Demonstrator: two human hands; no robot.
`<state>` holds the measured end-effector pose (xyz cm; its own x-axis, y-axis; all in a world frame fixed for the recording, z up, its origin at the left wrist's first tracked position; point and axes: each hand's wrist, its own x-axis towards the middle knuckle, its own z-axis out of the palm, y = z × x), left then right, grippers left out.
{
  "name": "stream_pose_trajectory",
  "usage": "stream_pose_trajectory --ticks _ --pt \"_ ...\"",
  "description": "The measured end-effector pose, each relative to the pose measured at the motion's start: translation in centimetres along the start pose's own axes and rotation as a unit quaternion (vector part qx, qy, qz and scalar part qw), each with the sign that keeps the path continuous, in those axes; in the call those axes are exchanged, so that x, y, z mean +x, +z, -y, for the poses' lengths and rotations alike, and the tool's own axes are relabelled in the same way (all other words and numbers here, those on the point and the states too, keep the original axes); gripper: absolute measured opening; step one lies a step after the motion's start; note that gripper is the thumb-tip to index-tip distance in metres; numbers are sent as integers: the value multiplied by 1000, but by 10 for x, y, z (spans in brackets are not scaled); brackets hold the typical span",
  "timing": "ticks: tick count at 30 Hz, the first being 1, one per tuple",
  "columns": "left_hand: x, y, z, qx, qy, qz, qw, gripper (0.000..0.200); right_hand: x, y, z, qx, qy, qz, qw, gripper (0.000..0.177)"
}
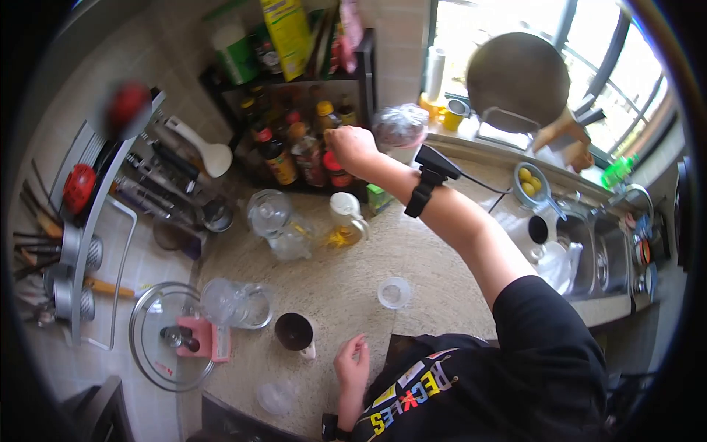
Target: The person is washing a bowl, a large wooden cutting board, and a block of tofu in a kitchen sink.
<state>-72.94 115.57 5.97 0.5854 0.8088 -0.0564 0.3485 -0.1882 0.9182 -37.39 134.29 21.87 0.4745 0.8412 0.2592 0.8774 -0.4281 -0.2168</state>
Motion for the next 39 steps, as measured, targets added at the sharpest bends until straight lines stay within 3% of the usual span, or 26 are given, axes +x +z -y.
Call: stream_pose_trajectory --ticks 4,7,10,11,12,13,15,16,18,20,22,28,34,36,39 --pt "-5 0 2 -11 -7 14 1000 20 -70 -51 -11 83 -19 -88 992 26" --pt "-7 2 -1 -18 -7 37 999 20 -132 -78 -21 110 -38 -87 989 31" --pt "-6 5 -6 9 6 76 997 19 -191 -109 -37 188 -28 -64 980 25" --pt "-4 7 -7 -1 9 87 996 19 -209 -122 -45 376 39 -5 926 19" --pt "-4 9 -7 -11 10 98 995 19 -227 -133 -53 550 102 52 828 15" --pt "-4 13 -7 -12 14 108 994 19 -247 -141 -65 647 109 46 753 21" --pt "-4 26 -8 -15 30 139 990 19 -279 -156 -85 796 106 55 593 50" --pt "-5 32 -10 -16 34 151 988 19 -295 -163 -91 794 112 45 595 50" --pt "-7 47 -17 -2 46 191 980 18 -326 -177 -104 839 123 45 529 63" --pt "-13 61 -31 2 67 213 975 17 -356 -184 -120 836 107 19 537 62" --pt "-22 78 -44 3 95 241 966 17 -386 -192 -133 861 117 -11 494 52" --pt "-66 150 -87 40 159 279 946 16 -502 -209 -207 849 206 -86 480 37" --pt "-145 275 -133 46 212 347 912 16 -653 -239 -315 791 320 -166 495 35" --pt "-169 319 -155 30 227 375 898 16 -701 -248 -355 741 368 -202 524 33" --pt "-198 384 -193 19 268 416 869 17 -760 -259 -409 710 410 -250 515 27"
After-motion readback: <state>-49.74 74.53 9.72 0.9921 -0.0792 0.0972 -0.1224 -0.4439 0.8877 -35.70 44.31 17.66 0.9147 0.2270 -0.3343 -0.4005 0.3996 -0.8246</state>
